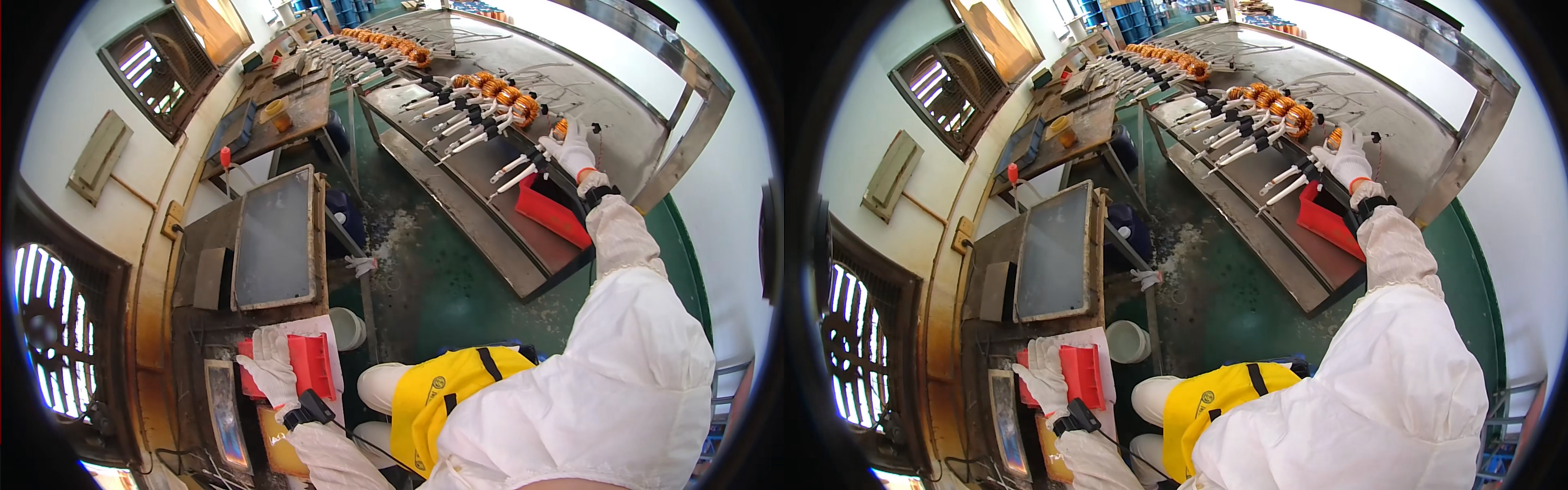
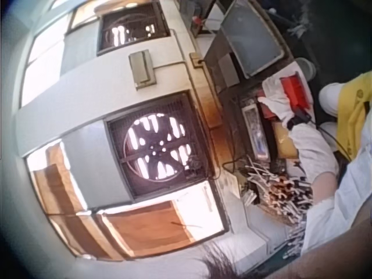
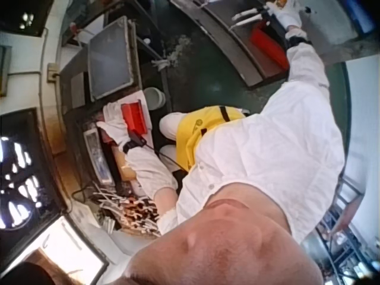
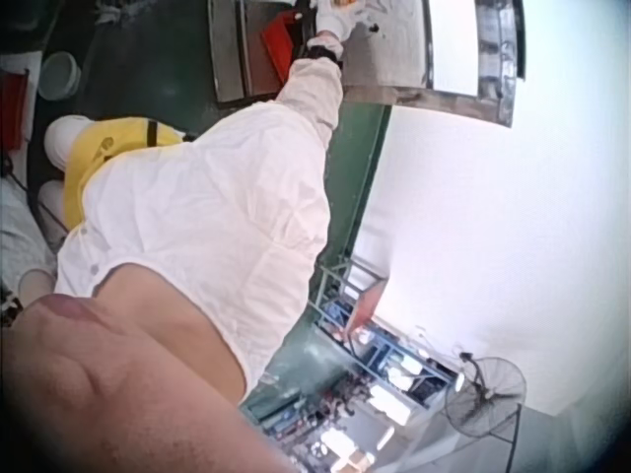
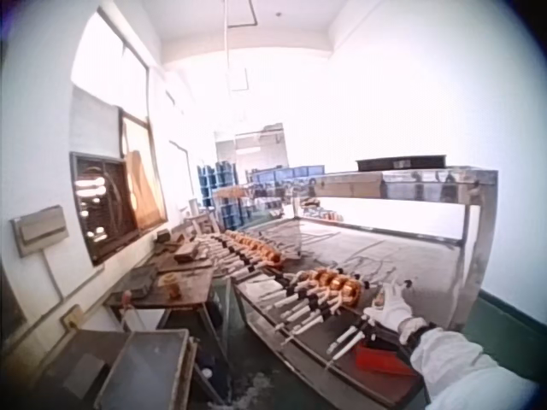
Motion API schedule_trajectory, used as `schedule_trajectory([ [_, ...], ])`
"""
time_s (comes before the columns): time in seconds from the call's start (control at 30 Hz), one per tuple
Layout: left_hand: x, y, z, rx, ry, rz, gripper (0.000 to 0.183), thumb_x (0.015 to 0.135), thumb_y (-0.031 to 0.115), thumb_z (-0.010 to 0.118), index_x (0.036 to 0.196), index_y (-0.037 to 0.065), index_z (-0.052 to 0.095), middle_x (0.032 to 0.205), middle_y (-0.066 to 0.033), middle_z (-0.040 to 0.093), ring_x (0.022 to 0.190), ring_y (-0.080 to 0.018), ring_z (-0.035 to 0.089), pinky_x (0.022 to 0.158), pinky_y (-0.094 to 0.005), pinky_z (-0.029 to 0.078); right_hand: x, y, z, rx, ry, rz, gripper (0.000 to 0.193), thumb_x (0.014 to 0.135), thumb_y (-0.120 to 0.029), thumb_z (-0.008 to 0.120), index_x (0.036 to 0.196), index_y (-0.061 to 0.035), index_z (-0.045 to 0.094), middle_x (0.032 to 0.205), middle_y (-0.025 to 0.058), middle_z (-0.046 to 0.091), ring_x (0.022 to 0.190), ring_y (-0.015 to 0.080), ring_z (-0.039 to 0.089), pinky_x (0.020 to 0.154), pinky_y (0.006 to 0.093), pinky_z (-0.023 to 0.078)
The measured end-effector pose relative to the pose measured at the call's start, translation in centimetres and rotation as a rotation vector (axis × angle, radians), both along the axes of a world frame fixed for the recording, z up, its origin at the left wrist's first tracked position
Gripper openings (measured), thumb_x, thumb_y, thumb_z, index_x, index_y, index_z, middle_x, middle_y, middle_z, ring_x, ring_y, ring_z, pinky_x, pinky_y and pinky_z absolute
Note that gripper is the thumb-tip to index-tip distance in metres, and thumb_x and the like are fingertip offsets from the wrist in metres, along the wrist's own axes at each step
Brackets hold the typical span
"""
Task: The person picks up a coil assembly, dips its wire ends into a flux container, and then submerges them into a molten solder bath. After soldering, the person places the assembly onto a metal rack and repeats the process with another assembly.
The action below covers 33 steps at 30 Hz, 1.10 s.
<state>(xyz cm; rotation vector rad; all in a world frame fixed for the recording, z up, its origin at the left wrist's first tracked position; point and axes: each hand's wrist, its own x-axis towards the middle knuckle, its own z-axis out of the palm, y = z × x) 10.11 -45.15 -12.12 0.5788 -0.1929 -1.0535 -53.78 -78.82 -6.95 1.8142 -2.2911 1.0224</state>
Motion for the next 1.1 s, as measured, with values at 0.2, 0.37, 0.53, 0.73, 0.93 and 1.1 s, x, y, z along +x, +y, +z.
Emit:
schedule_trajectory([
  [0.2, 0.0, 0.3, 0.0, 0.017, -0.052, 0.014, 0.074, 0.094, 0.056, 0.041, 0.141, 0.0, 0.033, 0.144, -0.0139, 0.04, 0.132, -0.0312, 0.04, 0.102, -0.0432, 0.045, 1.9, -3.6, -0.6, 0.0, 0.002, -0.037, 0.096, 0.07, -0.055, 0.071, 0.143, -0.0127, 0.027, 0.148, 0.0251, 0.024, 0.125, 0.0468, 0.041, 0.101, 0.0483, 0.039],
  [0.37, -0.2, 0.1, 0.2, 0.019, 0.02, 0.027, 0.076, 0.092, 0.059, 0.041, 0.142, 0.002, 0.032, 0.143, -0.0134, 0.04, 0.132, -0.0317, 0.039, 0.099, -0.0476, 0.048, 4.3, -4.2, -0.3, -0.005, -0.053, -0.019, 0.092, 0.072, -0.058, 0.068, 0.143, -0.0154, 0.028, 0.146, 0.0264, 0.025, 0.123, 0.049, 0.042, 0.1, 0.0512, 0.04],
  [0.53, -0.2, 0.4, 0.4, 0.015, 0.063, 0.047, 0.076, 0.092, 0.058, 0.043, 0.142, 0.003, 0.032, 0.144, -0.0154, 0.04, 0.134, -0.0314, 0.037, 0.099, -0.0494, 0.047, 3.1, -2.8, 1.6, 0.013, 0.044, 0.114, 0.078, 0.081, -0.059, 0.058, 0.139, -0.0134, 0.036, 0.134, 0.0276, 0.04, 0.122, 0.044, 0.045, 0.099, 0.0471, 0.041],
  [0.73, 0.6, 0.2, -0.3, -0.017, 0.062, -0.016, 0.075, 0.092, 0.059, 0.042, 0.142, 0.003, 0.033, 0.142, -0.0145, 0.042, 0.132, -0.0309, 0.039, 0.101, -0.0499, 0.046, -7.9, -3.8, 1.2, -0.027, 0.191, -0.186, 0.044, 0.087, -0.037, 0.049, 0.118, -0.0066, 0.057, 0.109, 0.0221, 0.062, 0.106, 0.0395, 0.057, 0.089, 0.0492, 0.046],
  [0.93, 0.7, 0.4, -0.3, 0.001, 0.039, 0.004, 0.075, 0.092, 0.059, 0.041, 0.142, 0.004, 0.032, 0.144, -0.0137, 0.04, 0.132, -0.0305, 0.04, 0.101, -0.0496, 0.045, -9.3, -4.9, 1.3, 0.319, -0.192, 0.029, 0.035, 0.088, -0.026, 0.051, 0.121, -0.016, 0.058, 0.096, 0.0129, 0.066, 0.088, 0.028, 0.062, 0.076, 0.0438, 0.048],
  [1.1, 0.3, 0.3, -0.2, 0.037, -0.009, 0.035, 0.076, 0.092, 0.059, 0.041, 0.142, 0.003, 0.032, 0.143, -0.0142, 0.04, 0.131, -0.0299, 0.042, 0.1, -0.0466, 0.047, -6.3, -3.4, 3.7, 0.312, -0.888, 0.238, 0.034, 0.093, -0.025, 0.051, 0.126, -0.0174, 0.053, 0.097, 0.0022, 0.063, 0.074, 0.014, 0.058, 0.066, 0.0361, 0.048],
])
